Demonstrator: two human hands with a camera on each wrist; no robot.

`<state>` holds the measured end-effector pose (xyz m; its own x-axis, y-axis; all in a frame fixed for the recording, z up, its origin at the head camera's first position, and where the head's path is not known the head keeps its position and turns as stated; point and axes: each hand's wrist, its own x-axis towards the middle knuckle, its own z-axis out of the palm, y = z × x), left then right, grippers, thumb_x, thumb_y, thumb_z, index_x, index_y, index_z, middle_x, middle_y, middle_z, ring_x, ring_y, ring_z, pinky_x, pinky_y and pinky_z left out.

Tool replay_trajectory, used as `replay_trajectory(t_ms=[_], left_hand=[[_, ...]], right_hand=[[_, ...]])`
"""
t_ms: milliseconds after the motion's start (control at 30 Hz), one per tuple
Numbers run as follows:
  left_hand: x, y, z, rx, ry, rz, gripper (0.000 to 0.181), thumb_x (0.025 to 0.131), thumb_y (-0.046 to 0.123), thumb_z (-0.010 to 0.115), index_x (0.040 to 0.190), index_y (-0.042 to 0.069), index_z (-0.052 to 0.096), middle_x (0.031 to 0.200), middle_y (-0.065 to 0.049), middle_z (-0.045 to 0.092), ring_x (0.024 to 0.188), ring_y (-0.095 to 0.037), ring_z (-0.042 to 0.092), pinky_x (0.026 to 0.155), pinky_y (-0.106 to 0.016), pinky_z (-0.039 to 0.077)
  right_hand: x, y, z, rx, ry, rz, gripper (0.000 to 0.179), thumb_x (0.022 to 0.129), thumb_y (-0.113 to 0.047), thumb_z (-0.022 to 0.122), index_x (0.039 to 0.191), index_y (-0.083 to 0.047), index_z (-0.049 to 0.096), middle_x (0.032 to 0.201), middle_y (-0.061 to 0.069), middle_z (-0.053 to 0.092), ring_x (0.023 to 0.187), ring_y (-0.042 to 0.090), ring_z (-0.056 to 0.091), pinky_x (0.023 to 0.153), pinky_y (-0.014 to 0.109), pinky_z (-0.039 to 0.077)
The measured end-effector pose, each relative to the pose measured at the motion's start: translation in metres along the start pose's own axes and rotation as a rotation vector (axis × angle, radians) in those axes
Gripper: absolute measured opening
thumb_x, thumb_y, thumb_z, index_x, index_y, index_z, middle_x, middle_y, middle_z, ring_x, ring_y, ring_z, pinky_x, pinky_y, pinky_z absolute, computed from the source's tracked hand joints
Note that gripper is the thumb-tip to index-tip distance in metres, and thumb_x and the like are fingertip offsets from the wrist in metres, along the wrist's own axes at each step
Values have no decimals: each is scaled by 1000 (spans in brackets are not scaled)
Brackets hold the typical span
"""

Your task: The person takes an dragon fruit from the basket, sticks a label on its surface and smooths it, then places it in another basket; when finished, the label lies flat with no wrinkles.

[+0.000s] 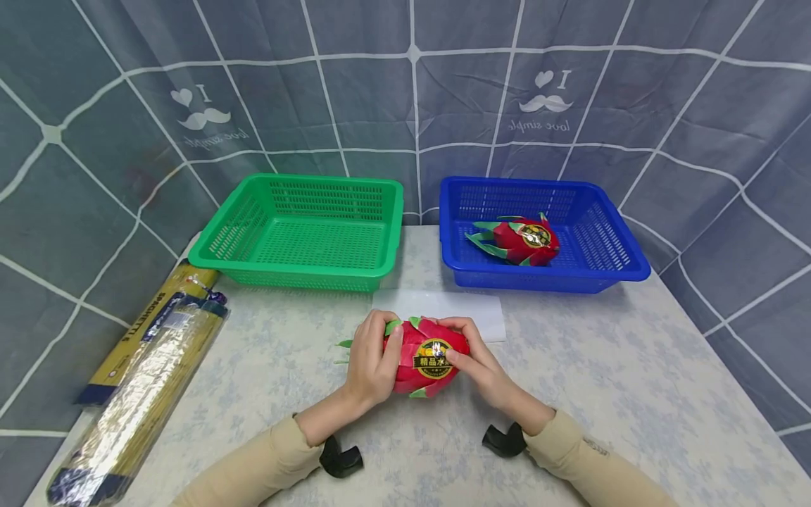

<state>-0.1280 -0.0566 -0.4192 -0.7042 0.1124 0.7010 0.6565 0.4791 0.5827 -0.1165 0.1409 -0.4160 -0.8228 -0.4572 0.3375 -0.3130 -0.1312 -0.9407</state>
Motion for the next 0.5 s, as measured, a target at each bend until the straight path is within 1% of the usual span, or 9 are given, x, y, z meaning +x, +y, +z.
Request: replay_trajectory(t_ms=[67, 100, 167, 233, 300, 367, 433, 500], left_hand=[[0, 2, -1, 19, -30, -23, 38, 97, 41, 40, 93, 5, 50, 81, -1, 50, 71, -14, 48, 63, -32, 41], [-1, 3, -1, 27, -51, -38, 46, 95, 51, 40, 94, 5, 49, 82, -1, 49, 72, -14, 48, 62, -31, 41], [-2, 4, -1, 22, -111, -66, 62, 86, 67, 45, 97, 6, 47, 86, -1, 49, 75, -13, 48, 61, -28, 41], [-2, 6, -1, -4, -177, -91, 73, 75, 75, 53, 101, 8, 45, 91, 0, 48, 80, -11, 48, 61, -25, 43], [-2, 9, -1, -39, -246, -105, 77, 67, 73, 64, 105, 9, 43, 98, 0, 48, 88, -11, 48, 64, -24, 46], [-1, 13, -1, -62, -312, -99, 78, 64, 66, 73, 109, 10, 42, 105, 1, 47, 95, -11, 46, 67, -24, 49], [1, 19, -2, -70, -366, -82, 77, 65, 59, 76, 114, 11, 41, 111, 0, 46, 100, -12, 45, 70, -25, 49], [3, 23, -3, -79, -402, -58, 76, 69, 55, 74, 120, 11, 39, 116, -1, 45, 104, -13, 44, 75, -26, 49]], right_hand=[[2, -1, 0, -5, 20, 15, 38, 96, -10, 45, 128, 7, 32, 137, 12, 42, 117, 12, 47, 88, 25, 46], [2, -2, 0, -12, 30, 27, 37, 96, -9, 47, 127, 6, 34, 136, 15, 42, 116, 12, 48, 87, 25, 46], [3, -5, 0, -22, 35, 52, 37, 95, -8, 51, 126, 4, 36, 136, 18, 43, 115, 14, 50, 86, 27, 48], [4, -9, -3, -43, 17, 90, 38, 94, -8, 54, 127, 1, 37, 137, 18, 43, 115, 15, 51, 87, 28, 48], [5, -15, -7, -74, -12, 133, 37, 94, -9, 55, 128, -2, 40, 135, 16, 45, 113, 17, 51, 87, 28, 48], [5, -22, -13, -100, -46, 164, 36, 94, -11, 55, 128, -3, 43, 131, 15, 48, 110, 19, 52, 86, 29, 49], [6, -27, -19, -130, -81, 171, 35, 94, -12, 57, 127, -3, 46, 125, 15, 51, 105, 21, 55, 82, 32, 50], [7, -33, -27, -151, -96, 164, 34, 93, -11, 58, 125, -4, 49, 121, 13, 52, 101, 22, 57, 79, 34, 52]])
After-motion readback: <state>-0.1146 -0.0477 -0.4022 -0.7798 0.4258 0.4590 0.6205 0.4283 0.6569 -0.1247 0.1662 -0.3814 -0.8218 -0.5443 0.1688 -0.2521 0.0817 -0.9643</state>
